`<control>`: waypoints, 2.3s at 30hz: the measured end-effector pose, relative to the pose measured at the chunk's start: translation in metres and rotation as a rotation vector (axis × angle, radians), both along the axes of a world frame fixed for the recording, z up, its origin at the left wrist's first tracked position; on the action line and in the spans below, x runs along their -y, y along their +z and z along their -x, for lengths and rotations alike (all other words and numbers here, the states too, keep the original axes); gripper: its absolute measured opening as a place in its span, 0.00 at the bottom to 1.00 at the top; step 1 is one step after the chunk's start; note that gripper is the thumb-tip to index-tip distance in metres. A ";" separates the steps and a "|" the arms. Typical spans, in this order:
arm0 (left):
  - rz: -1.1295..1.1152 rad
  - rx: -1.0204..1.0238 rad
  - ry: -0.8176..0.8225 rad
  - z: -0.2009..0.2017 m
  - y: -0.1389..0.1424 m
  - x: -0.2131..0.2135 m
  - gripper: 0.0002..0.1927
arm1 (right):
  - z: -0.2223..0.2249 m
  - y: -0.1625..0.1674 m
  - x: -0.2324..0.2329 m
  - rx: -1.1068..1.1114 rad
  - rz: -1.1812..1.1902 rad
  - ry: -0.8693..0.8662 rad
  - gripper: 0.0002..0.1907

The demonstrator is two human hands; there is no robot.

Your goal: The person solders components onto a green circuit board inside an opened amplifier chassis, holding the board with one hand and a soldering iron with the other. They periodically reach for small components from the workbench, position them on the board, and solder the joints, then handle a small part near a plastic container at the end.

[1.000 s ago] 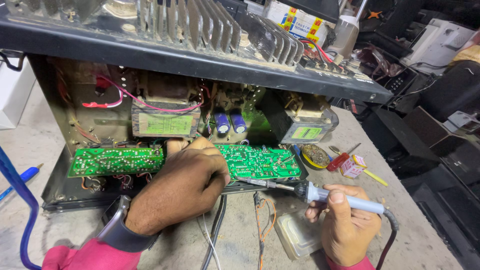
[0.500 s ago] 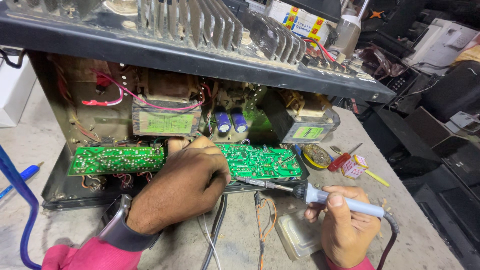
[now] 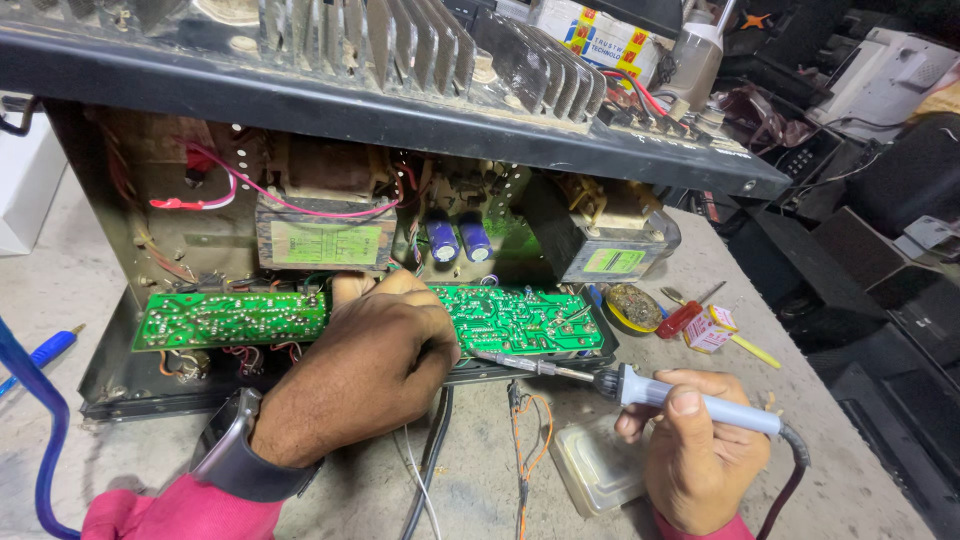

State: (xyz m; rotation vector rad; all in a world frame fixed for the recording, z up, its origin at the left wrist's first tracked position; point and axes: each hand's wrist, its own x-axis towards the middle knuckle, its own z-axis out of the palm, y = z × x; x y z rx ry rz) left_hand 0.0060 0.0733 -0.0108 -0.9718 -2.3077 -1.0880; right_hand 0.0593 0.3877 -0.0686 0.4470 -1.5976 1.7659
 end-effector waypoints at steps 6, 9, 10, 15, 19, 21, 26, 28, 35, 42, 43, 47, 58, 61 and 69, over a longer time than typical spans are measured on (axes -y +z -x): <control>0.002 -0.008 0.008 -0.002 0.001 0.000 0.05 | -0.002 -0.001 -0.002 -0.017 0.034 0.012 0.14; 0.006 -0.013 0.005 -0.002 0.001 0.000 0.05 | -0.002 -0.002 -0.003 -0.034 0.047 0.019 0.14; 0.004 -0.011 0.004 -0.002 0.001 0.000 0.04 | -0.002 -0.002 -0.004 -0.035 0.053 0.020 0.14; 0.010 0.002 0.001 -0.001 0.002 0.000 0.05 | -0.003 -0.003 -0.007 -0.051 0.081 0.045 0.14; 0.011 -0.008 0.005 -0.001 0.002 -0.001 0.05 | -0.004 -0.006 -0.010 -0.080 0.094 0.061 0.14; 0.014 -0.009 0.012 -0.002 0.003 -0.001 0.05 | -0.003 -0.007 -0.012 -0.098 0.098 0.064 0.14; 0.021 0.002 0.013 -0.002 0.004 0.000 0.05 | -0.003 -0.009 -0.015 -0.122 0.108 0.061 0.14; 0.024 0.011 0.017 -0.002 0.004 0.000 0.05 | -0.003 -0.010 -0.015 -0.126 0.111 0.040 0.14; 0.023 0.033 0.040 -0.003 0.003 -0.002 0.05 | -0.005 -0.009 -0.017 -0.141 0.114 0.015 0.16; 0.004 0.023 0.029 -0.003 0.002 -0.002 0.05 | -0.006 -0.009 -0.016 -0.124 0.121 0.017 0.15; 0.004 0.023 0.030 -0.002 0.002 -0.002 0.05 | -0.006 -0.009 -0.016 -0.120 0.121 0.012 0.15; 0.006 0.028 0.034 -0.002 0.002 -0.003 0.05 | -0.007 -0.009 -0.015 -0.112 0.124 0.004 0.15; 0.017 -0.004 -0.008 -0.003 0.005 0.000 0.05 | -0.007 -0.008 -0.015 -0.103 0.131 -0.021 0.16; 0.017 -0.014 -0.023 -0.003 0.006 0.002 0.05 | -0.007 -0.007 -0.016 -0.109 0.126 -0.016 0.15; 0.015 -0.136 -0.058 -0.005 0.008 0.010 0.12 | -0.006 -0.004 -0.013 -0.107 0.150 -0.007 0.15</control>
